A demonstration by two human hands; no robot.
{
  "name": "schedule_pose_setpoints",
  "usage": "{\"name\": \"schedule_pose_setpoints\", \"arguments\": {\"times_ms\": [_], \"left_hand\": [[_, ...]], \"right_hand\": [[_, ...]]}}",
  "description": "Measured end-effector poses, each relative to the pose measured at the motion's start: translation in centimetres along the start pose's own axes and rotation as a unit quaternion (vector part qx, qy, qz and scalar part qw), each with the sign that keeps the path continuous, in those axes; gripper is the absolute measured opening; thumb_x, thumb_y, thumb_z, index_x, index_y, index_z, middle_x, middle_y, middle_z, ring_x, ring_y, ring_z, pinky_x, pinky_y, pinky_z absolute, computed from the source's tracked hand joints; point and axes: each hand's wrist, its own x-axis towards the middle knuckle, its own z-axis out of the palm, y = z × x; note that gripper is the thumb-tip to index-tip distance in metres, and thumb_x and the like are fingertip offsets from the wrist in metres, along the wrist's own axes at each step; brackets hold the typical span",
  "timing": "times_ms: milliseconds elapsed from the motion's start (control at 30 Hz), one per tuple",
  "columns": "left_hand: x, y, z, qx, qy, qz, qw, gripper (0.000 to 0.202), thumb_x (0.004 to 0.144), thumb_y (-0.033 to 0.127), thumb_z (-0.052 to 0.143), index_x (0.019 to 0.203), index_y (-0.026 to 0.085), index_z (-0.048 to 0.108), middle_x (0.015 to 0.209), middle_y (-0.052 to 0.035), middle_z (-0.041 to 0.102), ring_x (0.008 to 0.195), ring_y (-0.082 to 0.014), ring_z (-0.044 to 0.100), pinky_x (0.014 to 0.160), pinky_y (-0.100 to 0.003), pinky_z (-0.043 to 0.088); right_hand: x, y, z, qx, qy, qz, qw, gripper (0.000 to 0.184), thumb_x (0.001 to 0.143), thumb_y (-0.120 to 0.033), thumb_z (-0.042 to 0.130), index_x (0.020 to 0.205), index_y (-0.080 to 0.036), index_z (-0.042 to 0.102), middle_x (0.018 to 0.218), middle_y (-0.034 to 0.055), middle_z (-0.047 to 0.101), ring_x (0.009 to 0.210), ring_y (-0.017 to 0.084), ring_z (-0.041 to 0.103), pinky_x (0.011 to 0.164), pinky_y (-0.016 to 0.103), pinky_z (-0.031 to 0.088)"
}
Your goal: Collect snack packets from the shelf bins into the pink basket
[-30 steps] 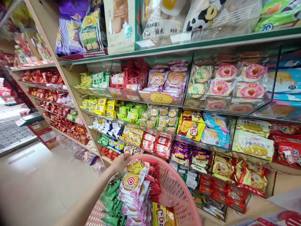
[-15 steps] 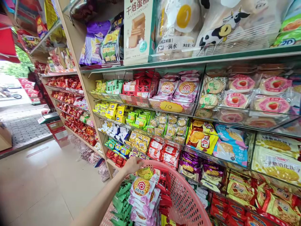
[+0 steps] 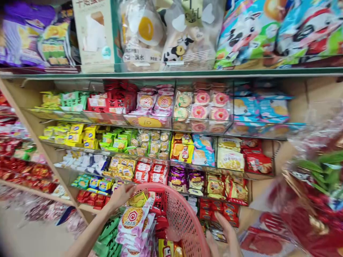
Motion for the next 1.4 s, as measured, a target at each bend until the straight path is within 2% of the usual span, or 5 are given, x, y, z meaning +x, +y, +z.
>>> {"name": "schedule_pose_setpoints", "arguments": {"times_ms": [67, 267, 500, 1067, 1400], "left_hand": [[0.3, 0.1, 0.1, 0.004, 0.001, 0.000, 1.000, 0.037, 0.089, 0.037, 0.035, 0.101, 0.021, 0.066, 0.100, -0.0077, 0.071, 0.096, -0.0214, 0.064, 0.074, -0.026, 0.043], [0.4, -0.5, 0.2, 0.001, -0.007, 0.000, 1.000, 0.041, 0.090, 0.041, 0.031, 0.103, 0.022, 0.065, 0.107, -0.0079, 0.069, 0.100, -0.0225, 0.063, 0.078, -0.027, 0.044], [0.5, -2.0, 0.2, 0.005, -0.010, -0.050, 0.999, 0.048, 0.089, 0.044, 0.030, 0.116, 0.020, 0.061, 0.115, -0.0085, 0.066, 0.107, -0.0253, 0.061, 0.085, -0.031, 0.045], [0.6, -2.2, 0.0, 0.005, 0.009, -0.053, 0.999, 0.049, 0.087, 0.047, 0.029, 0.113, 0.022, 0.062, 0.108, -0.0084, 0.069, 0.104, -0.0249, 0.063, 0.085, -0.030, 0.047], [-0.2, -3.4, -0.1, -0.005, 0.010, -0.060, 0.998, 0.047, 0.087, 0.047, 0.029, 0.111, 0.024, 0.062, 0.109, -0.0067, 0.069, 0.105, -0.0254, 0.062, 0.086, -0.031, 0.046]], "right_hand": [[2.9, -2.1, -1.1, -0.047, -0.012, -0.087, 0.995, 0.052, 0.075, -0.049, 0.055, 0.120, -0.025, 0.050, 0.124, 0.0083, 0.057, 0.116, 0.027, 0.051, 0.095, 0.044, 0.045], [12.4, -9.5, -0.5, -0.171, 0.012, -0.345, 0.923, 0.032, 0.088, -0.037, 0.046, 0.115, -0.022, 0.053, 0.116, 0.0084, 0.058, 0.111, 0.023, 0.049, 0.095, 0.039, 0.037], [18.6, -11.9, 2.0, -0.228, 0.032, -0.375, 0.898, 0.023, 0.089, -0.030, 0.046, 0.102, -0.020, 0.061, 0.100, 0.0073, 0.061, 0.091, 0.024, 0.049, 0.079, 0.036, 0.038], [19.3, -17.8, 8.6, -0.369, -0.009, -0.457, 0.809, 0.024, 0.086, -0.028, 0.053, 0.105, -0.014, 0.055, 0.104, 0.0121, 0.057, 0.096, 0.026, 0.046, 0.081, 0.037, 0.034], [19.7, -17.1, 9.0, -0.408, 0.036, -0.480, 0.776, 0.028, 0.092, -0.018, 0.036, 0.112, -0.013, 0.055, 0.102, 0.0142, 0.059, 0.090, 0.026, 0.048, 0.071, 0.038, 0.035]]}}
